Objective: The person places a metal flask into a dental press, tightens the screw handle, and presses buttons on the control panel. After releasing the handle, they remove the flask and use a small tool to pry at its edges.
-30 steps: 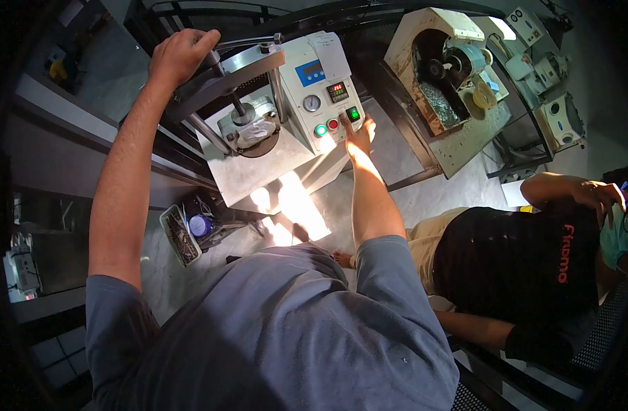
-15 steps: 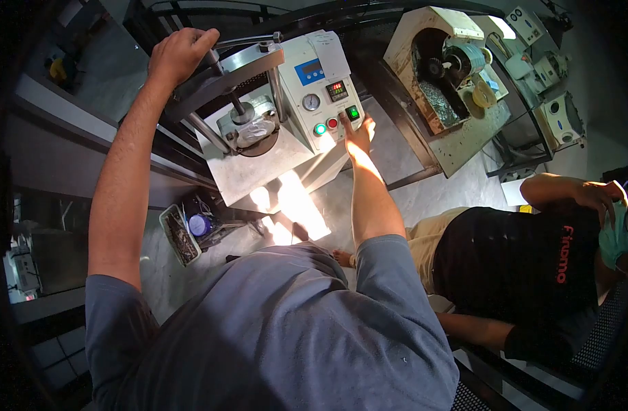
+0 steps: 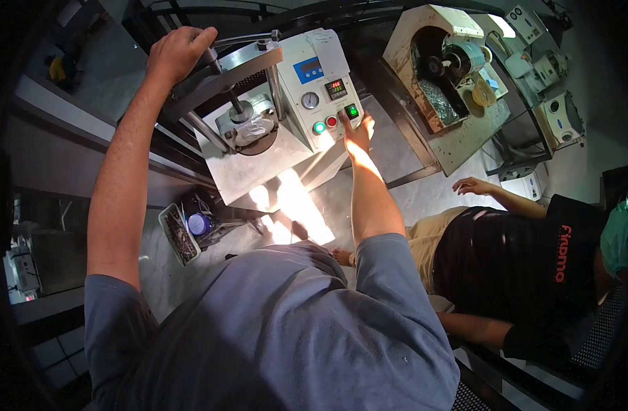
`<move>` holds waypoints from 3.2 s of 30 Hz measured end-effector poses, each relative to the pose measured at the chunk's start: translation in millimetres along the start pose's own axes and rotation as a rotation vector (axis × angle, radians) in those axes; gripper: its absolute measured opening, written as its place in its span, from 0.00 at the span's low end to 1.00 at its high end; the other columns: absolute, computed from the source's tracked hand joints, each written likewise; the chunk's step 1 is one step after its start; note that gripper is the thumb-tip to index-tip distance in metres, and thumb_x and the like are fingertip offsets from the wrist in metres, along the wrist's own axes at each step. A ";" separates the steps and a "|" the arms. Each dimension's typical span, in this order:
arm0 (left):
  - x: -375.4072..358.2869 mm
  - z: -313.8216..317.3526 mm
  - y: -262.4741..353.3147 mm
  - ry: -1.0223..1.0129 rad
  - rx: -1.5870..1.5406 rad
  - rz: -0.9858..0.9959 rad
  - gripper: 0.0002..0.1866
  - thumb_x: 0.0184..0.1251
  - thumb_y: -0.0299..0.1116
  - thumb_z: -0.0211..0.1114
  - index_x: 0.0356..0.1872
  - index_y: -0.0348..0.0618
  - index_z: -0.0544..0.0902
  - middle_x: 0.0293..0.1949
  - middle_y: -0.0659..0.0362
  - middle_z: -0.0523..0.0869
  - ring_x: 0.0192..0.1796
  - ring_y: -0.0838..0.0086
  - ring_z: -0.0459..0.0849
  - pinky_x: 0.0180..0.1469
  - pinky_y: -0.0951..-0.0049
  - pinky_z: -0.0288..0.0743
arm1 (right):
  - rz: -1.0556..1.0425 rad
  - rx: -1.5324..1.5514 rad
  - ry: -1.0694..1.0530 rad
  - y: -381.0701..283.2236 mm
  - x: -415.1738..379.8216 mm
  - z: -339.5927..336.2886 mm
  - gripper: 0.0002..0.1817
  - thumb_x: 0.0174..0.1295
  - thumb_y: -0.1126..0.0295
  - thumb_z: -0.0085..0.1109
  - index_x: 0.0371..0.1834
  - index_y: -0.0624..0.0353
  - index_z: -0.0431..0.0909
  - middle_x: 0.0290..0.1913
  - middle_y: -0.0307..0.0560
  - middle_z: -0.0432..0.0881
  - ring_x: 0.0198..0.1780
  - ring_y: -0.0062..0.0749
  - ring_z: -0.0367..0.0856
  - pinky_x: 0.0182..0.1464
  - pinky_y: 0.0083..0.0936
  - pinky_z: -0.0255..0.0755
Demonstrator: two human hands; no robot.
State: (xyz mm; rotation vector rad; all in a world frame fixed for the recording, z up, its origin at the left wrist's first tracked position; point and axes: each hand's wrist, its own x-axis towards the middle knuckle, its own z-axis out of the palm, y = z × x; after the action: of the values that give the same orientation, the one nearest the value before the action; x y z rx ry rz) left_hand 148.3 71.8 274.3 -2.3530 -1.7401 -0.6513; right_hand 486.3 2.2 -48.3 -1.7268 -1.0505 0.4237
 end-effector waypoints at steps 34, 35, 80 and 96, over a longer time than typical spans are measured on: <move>-0.4 -0.5 -0.3 -0.043 -0.006 -0.020 0.32 0.65 0.66 0.50 0.45 0.49 0.89 0.47 0.51 0.88 0.53 0.54 0.84 0.57 0.58 0.74 | 0.014 0.010 -0.003 -4.7 -1.5 -1.9 0.41 0.56 0.43 0.70 0.62 0.64 0.67 0.57 0.62 0.70 0.60 0.54 0.71 0.63 0.43 0.65; -0.1 -0.2 -0.7 -0.040 -0.003 -0.021 0.32 0.65 0.66 0.50 0.45 0.50 0.89 0.47 0.51 0.88 0.53 0.55 0.84 0.56 0.58 0.75 | 0.018 0.006 -0.009 -5.4 -1.6 -2.3 0.42 0.56 0.43 0.69 0.62 0.64 0.67 0.57 0.62 0.70 0.61 0.54 0.70 0.63 0.43 0.65; 0.2 0.0 -0.4 -0.038 0.010 -0.026 0.32 0.65 0.65 0.49 0.46 0.51 0.89 0.47 0.52 0.88 0.52 0.56 0.85 0.56 0.57 0.75 | 0.013 0.011 0.005 -0.5 -0.6 0.6 0.39 0.57 0.45 0.70 0.62 0.63 0.68 0.57 0.61 0.70 0.61 0.52 0.70 0.64 0.42 0.65; 3.8 7.7 -11.7 0.019 -0.003 0.012 0.32 0.65 0.65 0.50 0.44 0.50 0.89 0.46 0.51 0.88 0.52 0.55 0.84 0.56 0.58 0.75 | 0.017 0.029 -0.015 -6.5 -3.4 -2.2 0.38 0.60 0.43 0.66 0.62 0.61 0.69 0.55 0.61 0.69 0.61 0.51 0.69 0.64 0.43 0.62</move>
State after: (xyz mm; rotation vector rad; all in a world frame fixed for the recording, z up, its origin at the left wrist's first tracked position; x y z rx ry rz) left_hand 140.2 81.7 267.4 -2.3500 -1.7170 -0.6722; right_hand 483.0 -1.3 -42.2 -1.7107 -1.0363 0.4608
